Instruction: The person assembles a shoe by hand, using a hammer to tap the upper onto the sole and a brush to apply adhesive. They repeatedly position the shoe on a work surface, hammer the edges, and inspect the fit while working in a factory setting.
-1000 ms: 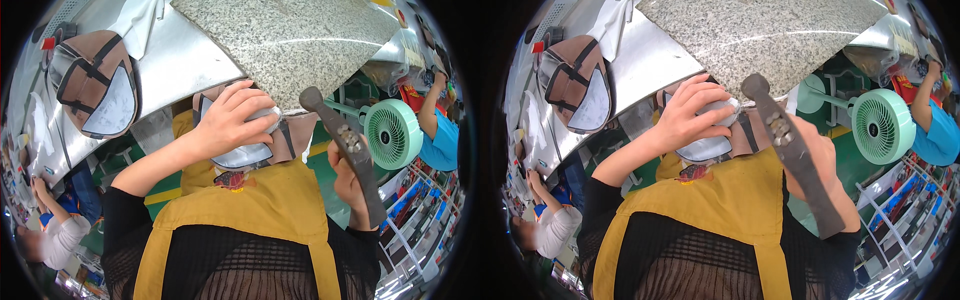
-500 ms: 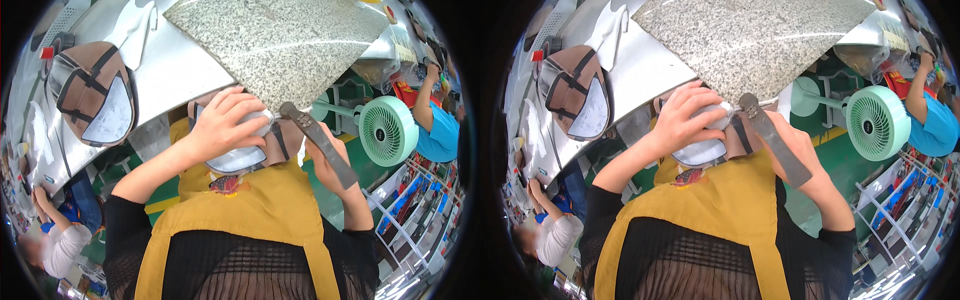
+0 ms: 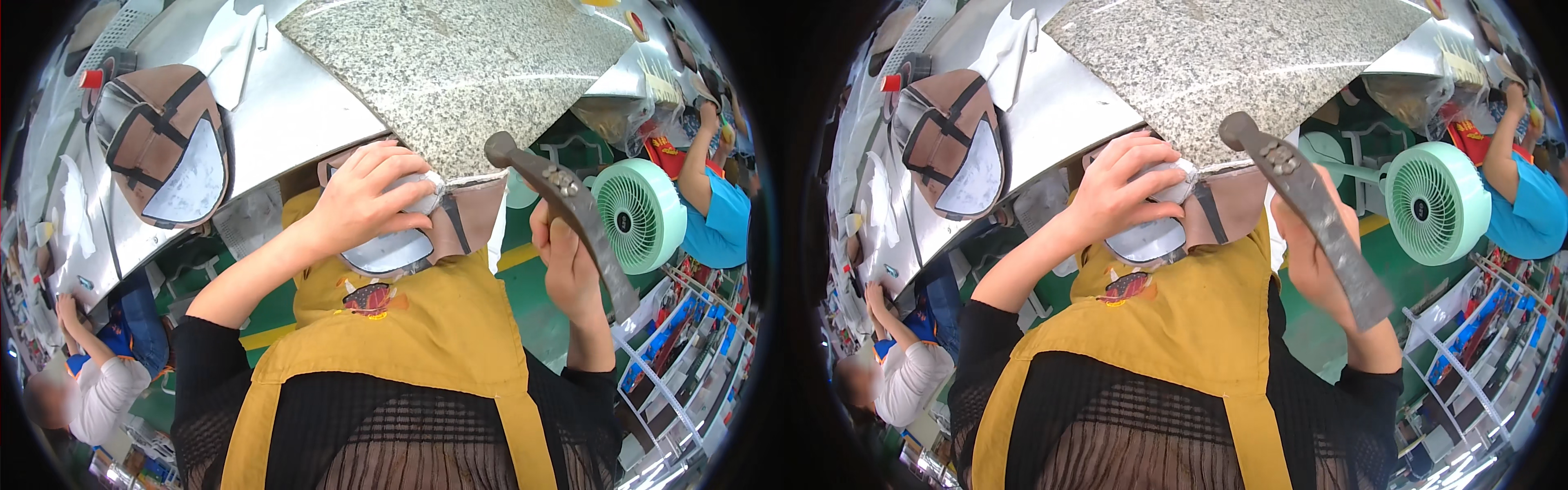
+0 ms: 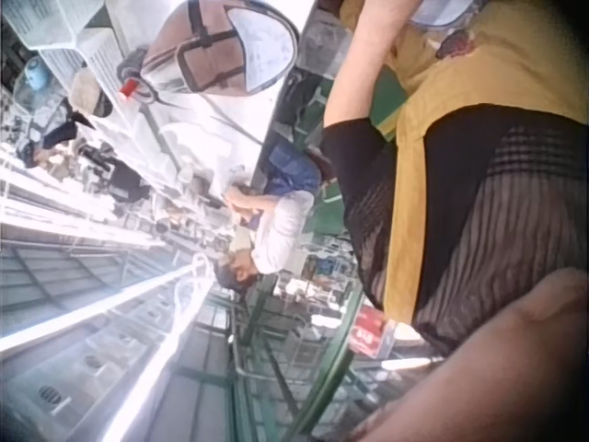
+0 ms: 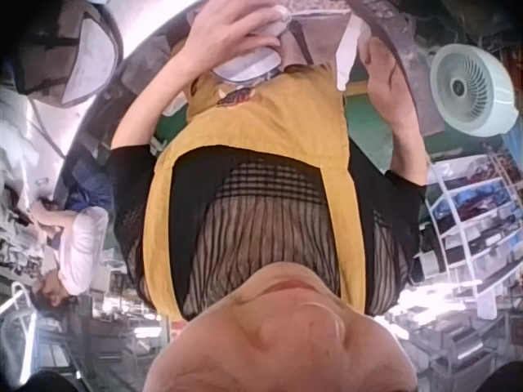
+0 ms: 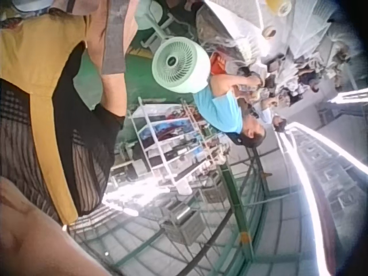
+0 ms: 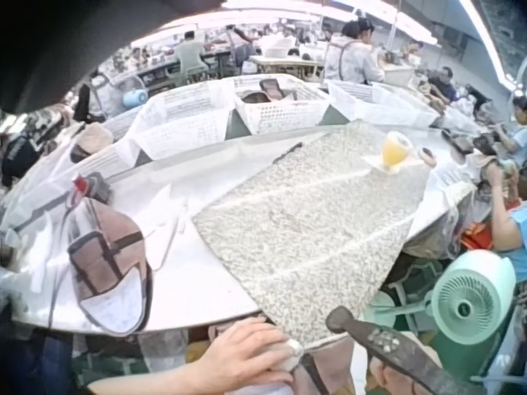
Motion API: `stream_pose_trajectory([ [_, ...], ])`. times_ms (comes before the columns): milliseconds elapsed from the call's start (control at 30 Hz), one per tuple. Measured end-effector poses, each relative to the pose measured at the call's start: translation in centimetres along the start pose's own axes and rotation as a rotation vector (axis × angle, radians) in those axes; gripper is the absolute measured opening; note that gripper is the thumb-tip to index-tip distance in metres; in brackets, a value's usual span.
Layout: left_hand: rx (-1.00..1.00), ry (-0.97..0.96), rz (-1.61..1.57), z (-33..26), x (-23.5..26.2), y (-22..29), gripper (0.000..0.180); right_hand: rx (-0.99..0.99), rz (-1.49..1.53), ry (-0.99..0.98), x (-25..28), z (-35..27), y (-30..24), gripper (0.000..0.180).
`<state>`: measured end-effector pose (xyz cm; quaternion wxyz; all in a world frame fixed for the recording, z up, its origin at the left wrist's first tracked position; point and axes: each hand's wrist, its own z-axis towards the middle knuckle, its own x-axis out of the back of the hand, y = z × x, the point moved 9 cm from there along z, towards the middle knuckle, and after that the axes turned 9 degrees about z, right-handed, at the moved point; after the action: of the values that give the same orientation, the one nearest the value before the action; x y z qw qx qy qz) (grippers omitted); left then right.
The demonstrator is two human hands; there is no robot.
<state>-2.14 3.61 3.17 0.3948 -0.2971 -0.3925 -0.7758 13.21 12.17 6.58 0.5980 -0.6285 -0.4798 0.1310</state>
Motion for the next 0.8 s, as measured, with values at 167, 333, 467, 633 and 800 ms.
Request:
stream_pose_trajectory([
  [167, 0.009, -0.04, -0.031, -0.3, 0.0, -0.1, 0.05, 0.22, -0.134, -0.166, -2.8, 1.2, -1.0, 0.039],
  [333, -0.044, -0.174, -0.075, -0.5, -0.3, 0.5, 0.051, 0.223, -0.046, -0.046, -0.5, 0.6, -2.3, 0.04],
  [467, 0.015, -0.156, -0.03, -0.4, -0.5, 0.7, 0.051, 0.215, -0.161, -0.133, -2.9, 0.5, -0.2, 0.045],
  [633, 0.04, -0.208, -0.063, -0.7, -0.1, 1.3, 0.045, 0.257, 0.11, -0.004, -0.1, 1.9, -0.5, 0.025],
  [800, 0.185, -0.216, -0.088, -3.1, 3.0, 2.0, 0.034, 0.452, -0.434, 0.269, 3.8, 5.9, -1.3, 0.019],
])
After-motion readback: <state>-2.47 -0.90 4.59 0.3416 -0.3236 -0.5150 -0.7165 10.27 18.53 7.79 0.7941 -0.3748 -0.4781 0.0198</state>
